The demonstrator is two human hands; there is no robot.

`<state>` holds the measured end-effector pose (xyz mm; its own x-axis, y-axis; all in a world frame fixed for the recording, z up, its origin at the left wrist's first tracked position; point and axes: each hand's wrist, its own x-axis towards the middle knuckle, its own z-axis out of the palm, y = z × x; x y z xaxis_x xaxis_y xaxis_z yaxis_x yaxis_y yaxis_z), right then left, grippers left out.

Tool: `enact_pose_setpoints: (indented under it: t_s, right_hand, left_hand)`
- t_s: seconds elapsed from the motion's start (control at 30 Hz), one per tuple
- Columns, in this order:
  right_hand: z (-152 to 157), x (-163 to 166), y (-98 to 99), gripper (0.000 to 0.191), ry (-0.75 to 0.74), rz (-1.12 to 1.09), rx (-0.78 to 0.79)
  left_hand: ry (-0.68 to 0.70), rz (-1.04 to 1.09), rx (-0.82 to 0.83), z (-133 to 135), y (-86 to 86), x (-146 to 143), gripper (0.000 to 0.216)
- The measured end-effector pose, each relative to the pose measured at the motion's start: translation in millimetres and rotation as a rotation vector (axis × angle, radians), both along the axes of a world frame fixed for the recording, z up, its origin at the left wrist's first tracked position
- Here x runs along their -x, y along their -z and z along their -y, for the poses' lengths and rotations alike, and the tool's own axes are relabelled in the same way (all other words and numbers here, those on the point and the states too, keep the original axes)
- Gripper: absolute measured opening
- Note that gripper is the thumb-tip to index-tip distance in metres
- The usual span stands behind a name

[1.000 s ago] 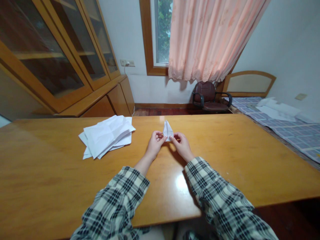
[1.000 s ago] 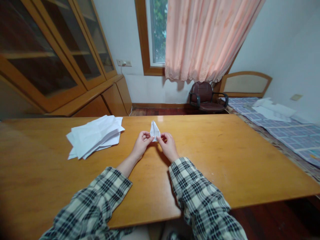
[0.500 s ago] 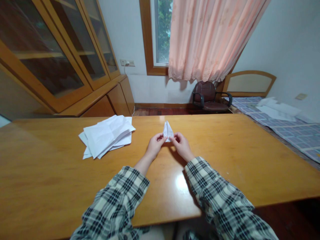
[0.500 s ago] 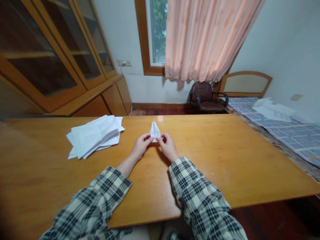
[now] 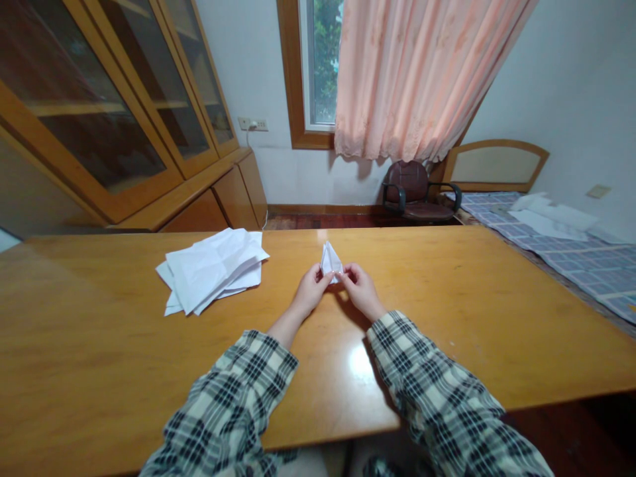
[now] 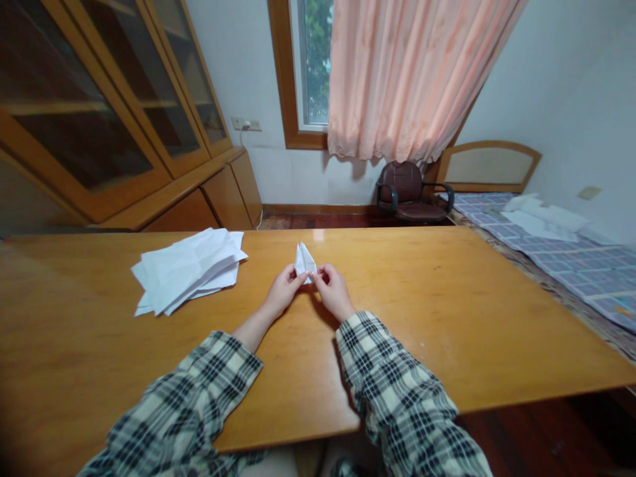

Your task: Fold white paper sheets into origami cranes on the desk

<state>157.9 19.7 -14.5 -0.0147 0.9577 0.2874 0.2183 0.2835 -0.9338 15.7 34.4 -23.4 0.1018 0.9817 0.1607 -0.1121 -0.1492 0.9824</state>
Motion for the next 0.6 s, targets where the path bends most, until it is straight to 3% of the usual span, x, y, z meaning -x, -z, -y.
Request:
enact_pose_setpoints:
  t_s: [0.2,0.6]
  right_hand:
    - [0.7,0.5,0.7,0.026,-0.019,-0.021,0.032]
    - [-1.2,0.2,5.6,0.026,-0.012,0.001,0.009]
  left_hand:
    - [0.055,-0.008,0.052,-1.0,5.6,-0.7,0.036]
    - [0.075,-0.030,0.052,3.9,-2.2,0.9,0.039]
